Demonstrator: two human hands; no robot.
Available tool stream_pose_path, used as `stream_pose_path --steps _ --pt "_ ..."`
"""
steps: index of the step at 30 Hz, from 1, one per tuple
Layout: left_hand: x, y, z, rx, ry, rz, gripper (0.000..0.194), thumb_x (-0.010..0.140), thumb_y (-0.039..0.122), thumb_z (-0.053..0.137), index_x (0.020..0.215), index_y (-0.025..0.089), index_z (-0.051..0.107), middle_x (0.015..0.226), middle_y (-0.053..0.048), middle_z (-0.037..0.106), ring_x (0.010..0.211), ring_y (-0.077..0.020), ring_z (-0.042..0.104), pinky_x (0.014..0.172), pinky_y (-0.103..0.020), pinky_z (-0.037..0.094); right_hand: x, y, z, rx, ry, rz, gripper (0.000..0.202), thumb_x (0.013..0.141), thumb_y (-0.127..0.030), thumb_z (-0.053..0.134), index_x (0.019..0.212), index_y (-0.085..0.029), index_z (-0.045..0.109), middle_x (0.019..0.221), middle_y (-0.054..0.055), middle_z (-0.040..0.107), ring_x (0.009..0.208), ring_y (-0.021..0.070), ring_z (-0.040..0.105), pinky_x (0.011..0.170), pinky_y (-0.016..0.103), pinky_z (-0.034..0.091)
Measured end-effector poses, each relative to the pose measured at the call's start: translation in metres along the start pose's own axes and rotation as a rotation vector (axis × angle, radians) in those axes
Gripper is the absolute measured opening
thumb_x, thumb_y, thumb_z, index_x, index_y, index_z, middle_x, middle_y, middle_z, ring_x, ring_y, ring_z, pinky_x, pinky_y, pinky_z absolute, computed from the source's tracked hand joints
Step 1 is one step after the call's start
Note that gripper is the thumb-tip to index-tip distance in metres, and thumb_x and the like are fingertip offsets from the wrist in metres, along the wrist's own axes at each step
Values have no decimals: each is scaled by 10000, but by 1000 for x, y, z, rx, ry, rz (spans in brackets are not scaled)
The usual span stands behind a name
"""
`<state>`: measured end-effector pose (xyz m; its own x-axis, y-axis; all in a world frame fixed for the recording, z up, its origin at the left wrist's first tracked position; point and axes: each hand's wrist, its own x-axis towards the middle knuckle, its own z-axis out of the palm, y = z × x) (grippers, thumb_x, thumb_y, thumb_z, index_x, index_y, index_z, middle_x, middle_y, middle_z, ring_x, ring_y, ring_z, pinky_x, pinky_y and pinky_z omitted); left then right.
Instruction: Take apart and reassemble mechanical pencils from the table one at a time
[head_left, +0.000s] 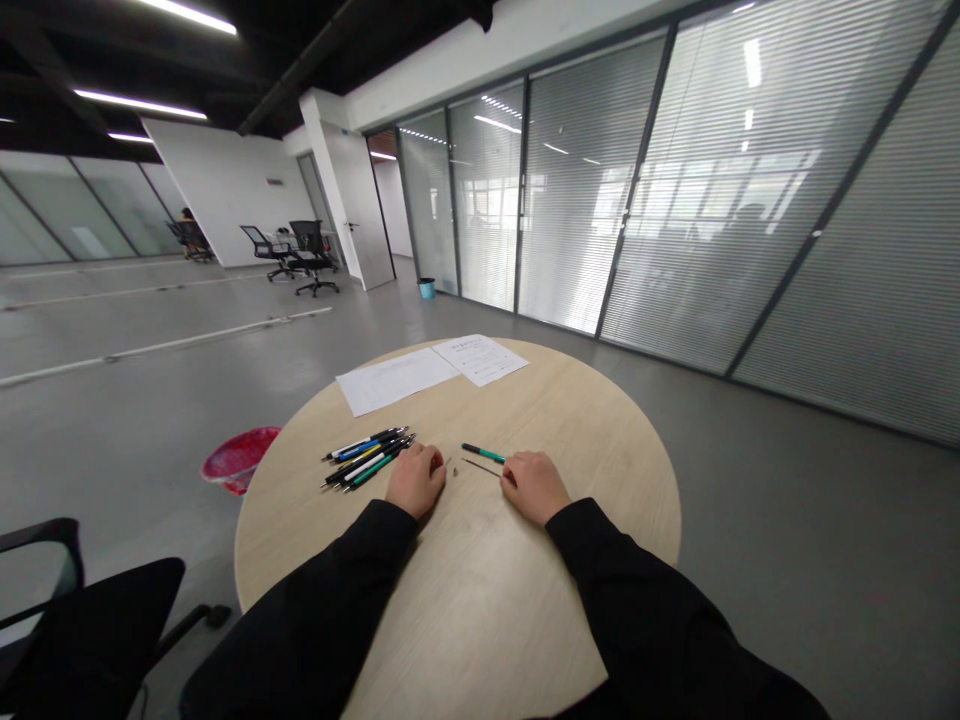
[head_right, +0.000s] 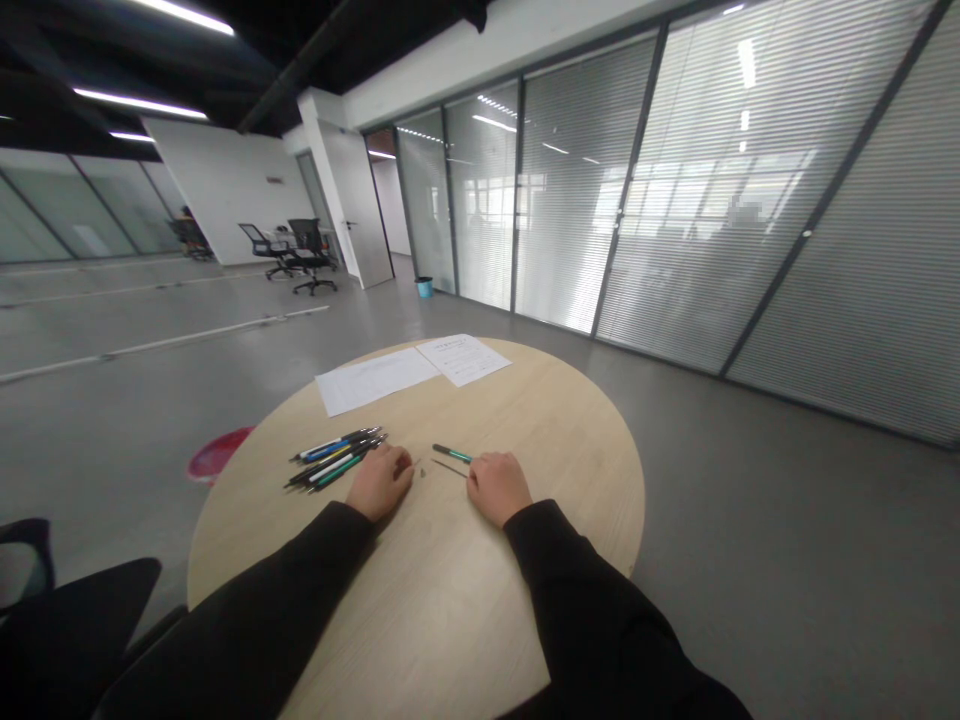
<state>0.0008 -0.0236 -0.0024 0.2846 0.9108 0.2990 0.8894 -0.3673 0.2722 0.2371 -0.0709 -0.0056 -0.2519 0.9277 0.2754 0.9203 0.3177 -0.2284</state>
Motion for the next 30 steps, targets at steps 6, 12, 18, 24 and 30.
stream_pose_path --steps 6,12,18,24,30 --pt "0 0 0 -10 9 1 123 844 249 545 827 171 638 888 -95 610 839 -247 554 801 -368 433 0 1 3 4 20 -1 119 873 -206 587 783 -188 663 858 52 698 854 184 608 772 298 353" --pt "0 0 1 -13 14 -5 115 829 213 535 839 172 642 889 -95 614 843 -250 558 804 -370 434 -1 3 4 21 86 6 119 883 -234 582 790 -191 641 845 38 686 829 179 589 746 290 340" --pt "1 -2 2 -9 17 0 167 788 104 496 833 169 642 886 -91 610 862 -242 570 836 -367 434 1 8 3 -7 140 57 169 911 -209 529 770 -191 621 800 43 657 783 174 560 712 288 318" --pt "0 -3 2 -10 12 -4 169 785 97 493 836 174 635 890 -90 611 864 -243 570 842 -375 436 1 13 5 -15 193 107 175 910 -195 527 753 -192 605 780 32 641 761 166 546 692 292 303" --pt "0 -1 0 0 4 -11 168 789 101 496 843 174 637 893 -88 610 869 -245 567 845 -370 435 2 16 7 -6 195 141 153 899 -182 538 758 -189 598 785 30 630 779 166 539 703 288 302"
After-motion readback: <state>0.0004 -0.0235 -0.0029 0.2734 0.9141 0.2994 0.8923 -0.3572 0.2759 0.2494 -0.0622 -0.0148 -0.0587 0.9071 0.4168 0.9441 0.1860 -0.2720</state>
